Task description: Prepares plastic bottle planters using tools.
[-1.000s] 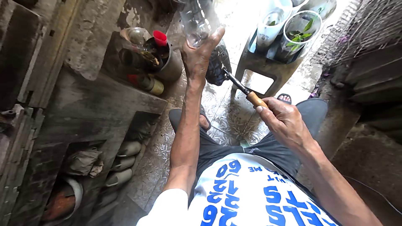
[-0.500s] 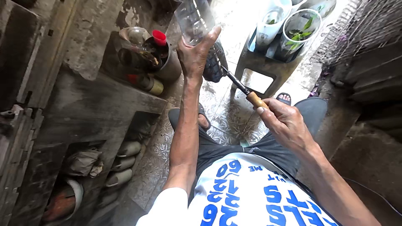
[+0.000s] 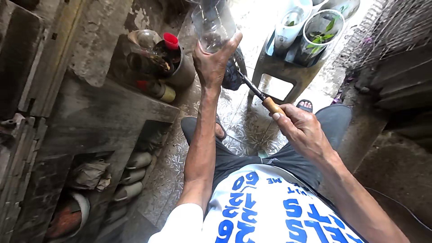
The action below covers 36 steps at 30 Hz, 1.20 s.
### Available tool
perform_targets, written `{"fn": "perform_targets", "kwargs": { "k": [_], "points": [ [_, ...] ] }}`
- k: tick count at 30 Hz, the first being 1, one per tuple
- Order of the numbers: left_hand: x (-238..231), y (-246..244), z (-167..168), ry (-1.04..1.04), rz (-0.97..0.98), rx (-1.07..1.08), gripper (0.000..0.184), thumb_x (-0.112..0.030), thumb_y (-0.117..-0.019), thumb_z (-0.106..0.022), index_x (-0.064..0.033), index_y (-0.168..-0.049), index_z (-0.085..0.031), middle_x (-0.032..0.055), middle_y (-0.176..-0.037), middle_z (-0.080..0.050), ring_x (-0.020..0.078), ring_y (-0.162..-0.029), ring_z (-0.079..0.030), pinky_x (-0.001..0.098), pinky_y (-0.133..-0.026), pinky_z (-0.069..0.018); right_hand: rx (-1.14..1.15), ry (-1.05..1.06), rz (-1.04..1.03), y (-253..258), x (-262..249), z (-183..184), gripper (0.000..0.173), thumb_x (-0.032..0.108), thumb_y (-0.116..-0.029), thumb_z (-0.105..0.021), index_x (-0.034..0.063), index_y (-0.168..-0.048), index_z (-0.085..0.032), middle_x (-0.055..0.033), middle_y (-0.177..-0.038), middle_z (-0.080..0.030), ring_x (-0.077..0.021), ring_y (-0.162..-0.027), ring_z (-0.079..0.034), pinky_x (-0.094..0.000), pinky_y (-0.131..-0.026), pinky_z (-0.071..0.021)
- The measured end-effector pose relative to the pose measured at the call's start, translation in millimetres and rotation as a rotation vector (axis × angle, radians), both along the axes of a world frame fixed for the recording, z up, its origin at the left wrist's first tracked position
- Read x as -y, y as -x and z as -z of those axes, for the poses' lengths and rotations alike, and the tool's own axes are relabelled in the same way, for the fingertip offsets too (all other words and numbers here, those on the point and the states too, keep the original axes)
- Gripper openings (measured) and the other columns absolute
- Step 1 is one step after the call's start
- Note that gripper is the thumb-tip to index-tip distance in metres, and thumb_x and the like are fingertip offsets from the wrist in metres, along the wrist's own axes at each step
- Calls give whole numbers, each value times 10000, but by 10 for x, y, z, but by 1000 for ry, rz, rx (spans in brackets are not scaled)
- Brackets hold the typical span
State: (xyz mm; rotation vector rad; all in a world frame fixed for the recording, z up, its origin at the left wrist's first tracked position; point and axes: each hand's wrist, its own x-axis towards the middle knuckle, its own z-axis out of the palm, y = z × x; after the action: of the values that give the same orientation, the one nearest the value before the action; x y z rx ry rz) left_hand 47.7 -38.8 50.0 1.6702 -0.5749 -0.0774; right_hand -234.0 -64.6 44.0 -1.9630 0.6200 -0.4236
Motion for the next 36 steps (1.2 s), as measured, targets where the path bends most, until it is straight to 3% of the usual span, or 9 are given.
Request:
{"fn": "perform_targets", "kwargs": {
  "k": [14, 22, 28, 31, 36],
  "points": [
    [-48, 28, 100, 38, -40, -47, 612, -358, -687, -933, 3, -1106, -670, 77, -962, -732, 131, -921, -714, 338, -862, -600, 6, -9, -6, -96, -6, 31, 279, 322, -1076, -478, 126, -1080, -676, 60, -626, -519, -37, -466, -460, -230, -423, -398],
    [31, -224, 5, 195, -4, -130, 495, -270, -750, -913, 29, -1054, -662, 132, -896, -728, 222, -848, -736, 419, -799, -640, -31, -12, 7, 63, 48, 83, 291, 364, -1075, -470, 147, -1023, -656, 65, -597, -482, -50, -448, -444, -253, -415, -391],
    [56, -242, -76, 176, -17, -190, 603, -255, -763, -901, 23, -1200, -593, 144, -1004, -704, 214, -938, -716, 400, -850, -624, -12, -23, -9, 83, -33, 133, 297, 360, -1071, -473, 141, -1051, -673, 79, -600, -483, -27, -460, -446, -228, -425, -387],
    [44, -238, -76, 187, 12, -221, 521, -252, -789, -884, 15, -1151, -621, 137, -970, -714, 221, -921, -721, 414, -836, -625, 2, -28, -6, 103, -31, 136, 292, 358, -1075, -472, 140, -1051, -664, 79, -596, -470, -29, -456, -437, -226, -421, -379],
    [23, -234, -67, 206, 51, -227, 572, -258, -802, -874, 12, -1216, -588, 138, -1023, -705, 222, -965, -712, 418, -871, -616, 4, -38, 3, 103, -22, 118, 287, 350, -1074, -477, 141, -1065, -673, 79, -604, -489, -22, -463, -450, -220, -425, -387]
  ]
}}
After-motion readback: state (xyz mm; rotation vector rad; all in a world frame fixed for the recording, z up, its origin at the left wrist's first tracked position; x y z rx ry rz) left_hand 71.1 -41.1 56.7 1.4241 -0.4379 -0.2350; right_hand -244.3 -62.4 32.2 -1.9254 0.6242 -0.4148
